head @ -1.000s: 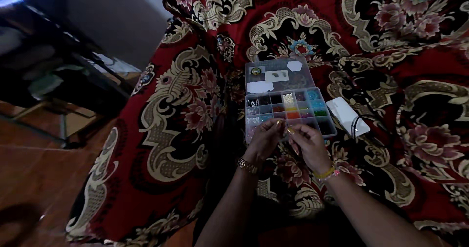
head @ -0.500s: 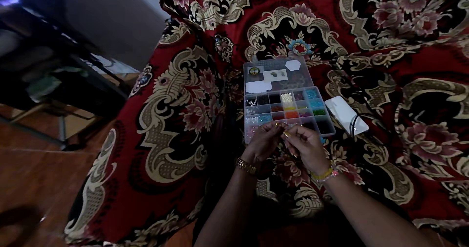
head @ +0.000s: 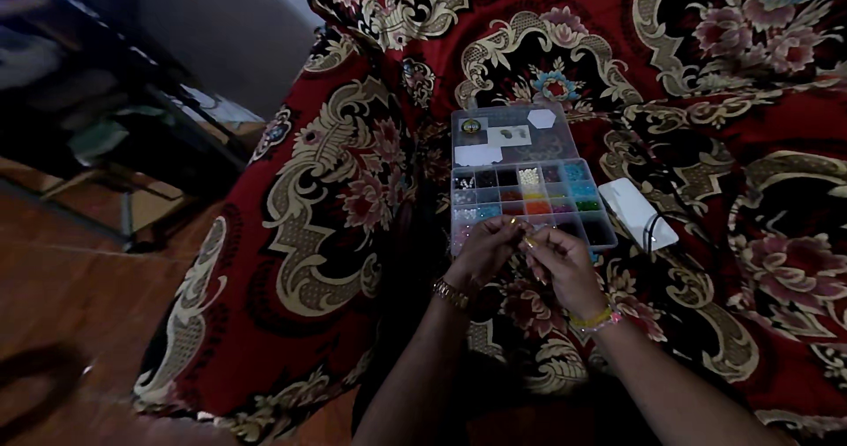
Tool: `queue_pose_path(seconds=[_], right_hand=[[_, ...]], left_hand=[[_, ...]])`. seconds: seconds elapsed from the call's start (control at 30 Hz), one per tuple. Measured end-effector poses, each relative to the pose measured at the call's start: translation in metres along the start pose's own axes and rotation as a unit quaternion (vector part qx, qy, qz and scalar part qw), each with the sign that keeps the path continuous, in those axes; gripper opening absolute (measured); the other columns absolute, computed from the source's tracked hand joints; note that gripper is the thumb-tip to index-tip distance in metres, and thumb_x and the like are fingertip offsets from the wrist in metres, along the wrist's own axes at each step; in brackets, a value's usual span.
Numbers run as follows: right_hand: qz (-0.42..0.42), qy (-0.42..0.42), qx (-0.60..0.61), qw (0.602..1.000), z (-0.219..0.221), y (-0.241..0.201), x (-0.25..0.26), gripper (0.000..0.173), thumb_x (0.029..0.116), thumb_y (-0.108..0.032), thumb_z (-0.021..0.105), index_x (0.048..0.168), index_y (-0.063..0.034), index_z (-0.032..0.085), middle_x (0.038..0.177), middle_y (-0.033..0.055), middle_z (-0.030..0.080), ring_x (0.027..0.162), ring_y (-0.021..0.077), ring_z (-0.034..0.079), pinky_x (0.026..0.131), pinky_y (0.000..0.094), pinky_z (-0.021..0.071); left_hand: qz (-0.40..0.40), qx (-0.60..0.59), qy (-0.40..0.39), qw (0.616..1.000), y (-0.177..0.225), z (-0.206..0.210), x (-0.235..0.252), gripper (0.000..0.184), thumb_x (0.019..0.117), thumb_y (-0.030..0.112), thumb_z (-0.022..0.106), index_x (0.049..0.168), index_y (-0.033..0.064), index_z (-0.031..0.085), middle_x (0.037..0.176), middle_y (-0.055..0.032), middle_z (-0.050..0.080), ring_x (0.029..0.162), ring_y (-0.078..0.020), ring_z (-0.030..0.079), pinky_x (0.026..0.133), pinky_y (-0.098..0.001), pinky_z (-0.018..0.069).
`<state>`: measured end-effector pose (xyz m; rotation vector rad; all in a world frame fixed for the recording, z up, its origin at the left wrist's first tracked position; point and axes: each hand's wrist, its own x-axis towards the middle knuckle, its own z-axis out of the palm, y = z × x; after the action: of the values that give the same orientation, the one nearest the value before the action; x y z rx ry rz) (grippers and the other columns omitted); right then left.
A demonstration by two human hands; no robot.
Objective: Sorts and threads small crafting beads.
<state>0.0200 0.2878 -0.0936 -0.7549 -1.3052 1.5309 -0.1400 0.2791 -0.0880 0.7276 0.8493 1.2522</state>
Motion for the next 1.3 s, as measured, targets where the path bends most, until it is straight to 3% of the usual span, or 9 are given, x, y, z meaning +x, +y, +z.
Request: queue_pose_path(seconds=[0.27,0.6,0.93,1.3], right_hand=[[-0.017,-0.003,-0.003,1.000,-0.0018,0.0030,-0.0004,0.015,0.0967,-0.004,0.056,0.089,-0.0068,0.069,0.070,-0.0072,0.066,0.053,-0.0010,0.057,0.050,0.0152,0.0492],[-0.022,-0.002,0.010,1.000,-0.0018,0.0038,0.0001,0.014,0.0970,-0.005,0.058,0.088,-0.0063,0.069,0.070,-0.0055,0.065,0.053,-0.0005,0.056,0.049,0.0151,0.0486],[-0.012,0.006,0.011,1.000,-0.0030,0.0000,0.0000,0.013,0.0962,-0.005,0.059,0.089,-0.0051,0.069,0.073,-0.0038,0.067,0.053,0.0001,0.057,0.050,0.0155,0.0493],[-0.013,0.004,0.011,1.000,-0.0034,0.0024,0.0006,0.014,0.0962,-0.005,0.057,0.090,-0.0042,0.069,0.071,-0.0044,0.066,0.053,-0.0001,0.056,0.049,0.0151,0.0486]], left_hand=[[-0.010,0.037,0.000,0.999,0.0038,0.0023,-0.0002,0.022,0.1052,0.004,0.045,0.097,0.0065,0.065,0.090,0.0025,0.070,0.083,-0.0065,0.067,0.081,-0.0263,0.0575],[-0.013,-0.021,-0.025,0.999,-0.0005,-0.0008,0.0015,0.022,0.1053,0.005,0.045,0.095,0.0097,0.064,0.092,0.0021,0.070,0.084,-0.0067,0.067,0.082,-0.0256,0.0566],[-0.030,-0.047,-0.025,0.998,0.0008,-0.0014,-0.0016,0.022,0.1033,0.004,0.047,0.102,0.0095,0.069,0.096,0.0014,0.071,0.084,-0.0076,0.068,0.082,-0.0261,0.0572],[-0.022,-0.073,-0.034,0.996,-0.0025,-0.0053,0.0000,0.018,0.1005,0.005,0.053,0.099,0.0109,0.070,0.090,0.0011,0.071,0.082,-0.0086,0.068,0.082,-0.0272,0.0574]])
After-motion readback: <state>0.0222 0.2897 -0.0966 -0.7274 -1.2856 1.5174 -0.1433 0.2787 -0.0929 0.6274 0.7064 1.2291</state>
